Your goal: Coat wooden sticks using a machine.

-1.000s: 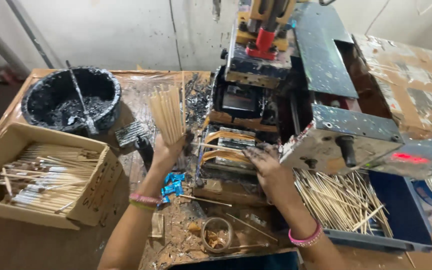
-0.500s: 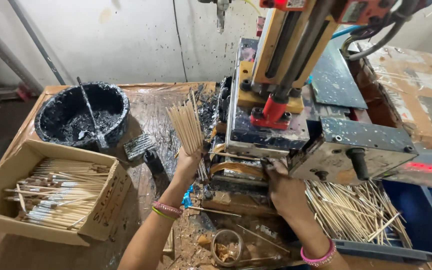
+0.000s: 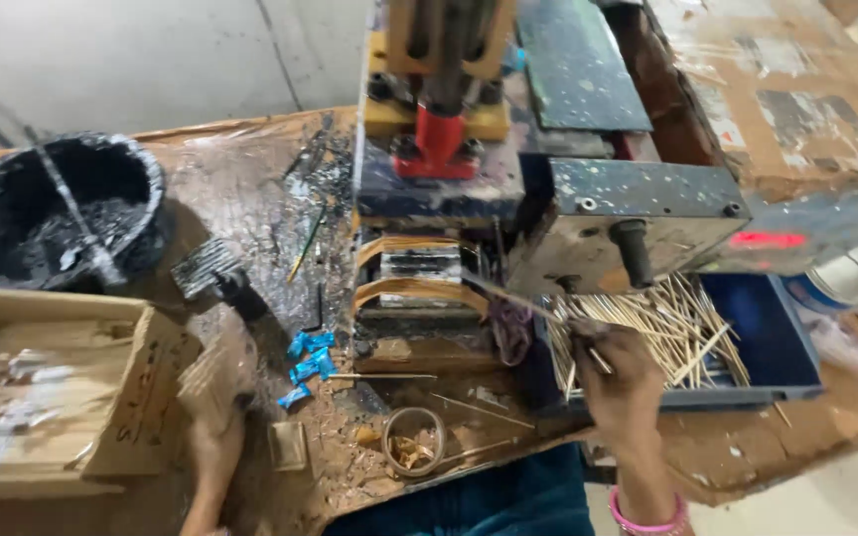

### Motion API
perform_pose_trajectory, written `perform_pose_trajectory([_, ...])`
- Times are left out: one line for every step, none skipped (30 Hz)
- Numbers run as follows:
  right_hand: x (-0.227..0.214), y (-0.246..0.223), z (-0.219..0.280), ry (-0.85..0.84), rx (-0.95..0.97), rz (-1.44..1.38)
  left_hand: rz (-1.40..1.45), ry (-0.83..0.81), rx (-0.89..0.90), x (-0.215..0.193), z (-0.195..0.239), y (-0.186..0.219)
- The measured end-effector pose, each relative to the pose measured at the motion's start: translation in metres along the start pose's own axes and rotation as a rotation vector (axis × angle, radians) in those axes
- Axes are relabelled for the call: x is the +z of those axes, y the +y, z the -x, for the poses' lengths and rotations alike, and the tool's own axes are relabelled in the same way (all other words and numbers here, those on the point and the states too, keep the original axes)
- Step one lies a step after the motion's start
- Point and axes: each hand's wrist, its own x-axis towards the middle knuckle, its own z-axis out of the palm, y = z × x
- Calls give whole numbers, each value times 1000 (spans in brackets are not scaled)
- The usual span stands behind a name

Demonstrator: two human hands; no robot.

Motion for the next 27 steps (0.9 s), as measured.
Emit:
perform_pose_trajectory([-7,29,23,20,154,9,-65,106,70,-10,13,-25])
perform_pose_trajectory([-14,55,47,43,307,17,-126,212,142,-22,25,-52])
perform_pose_trajectory([-20,57,61,34,330,39,-119,181,132,-23,38,-47])
perform_pose_trajectory([-26,57,74,-16,361,167,52,158,26,-27,50,-41])
perform_pose_trajectory([-25,62,78,-51,373,284,225,155,-67,-27,50,-36])
perform_pose_trajectory([-21,49,73,-44,378,294,233,145,-63,-18,55,-14])
perform_pose_trajectory([-13,35,66,-16,279,245,212,7,13,-14,62,9])
perform_pose_trajectory([-5,19,59,12,181,195,188,-129,90,-11,71,35])
perform_pose_trajectory([7,1,51,12,174,183,153,-258,162,6,40,63])
perform_pose_trajectory([20,-19,43,-195,435,-178,116,-386,233,25,19,97])
perform_pose_trajectory([34,-37,31,-413,664,-544,79,-496,309,49,6,135])
perform_pose_trajectory([45,-36,27,-421,635,-556,72,-465,314,49,-6,163])
perform_pose_trajectory([56,-35,24,-431,572,-696,41,-586,290,48,-13,190])
perform_pose_trajectory([68,-34,20,-443,509,-836,12,-705,263,47,-23,218])
perform_pose_trajectory([65,-36,7,-463,485,-846,7,-675,257,42,-37,225])
perform_pose_trajectory([63,-39,-6,-465,382,-803,201,-672,215,37,-51,231])
perform_pose_trajectory([61,-42,-19,-456,275,-759,396,-666,185,32,-68,238])
perform_pose_trajectory([63,-47,-36,-466,247,-767,392,-637,193,32,-86,227])
perform_pose_trajectory([62,-53,-49,-462,90,-612,428,-530,175,32,-100,215])
perform_pose_trajectory([62,-58,-63,-450,-67,-457,463,-422,156,32,-115,202])
perform_pose_trajectory([67,-61,-71,-457,-80,-464,461,-407,155,42,-126,208])
perform_pose_trajectory([73,-63,-80,-418,-204,-258,487,-316,12,51,-139,214])
perform_pose_trajectory([78,-65,-87,-373,-320,-53,511,-229,-131,62,-151,220])
perform_pose_trajectory([81,-64,-86,-376,-328,-60,510,-218,-133,82,-155,214])
perform_pose_trajectory([85,-63,-84,-364,-308,70,569,-203,-146,102,-159,207])
perform_pose_trajectory([89,-61,-81,-351,-287,199,628,-188,-158,122,-164,200])
perform_pose_trajectory([93,-54,-73,-348,-284,195,622,-190,-157,127,-161,202])
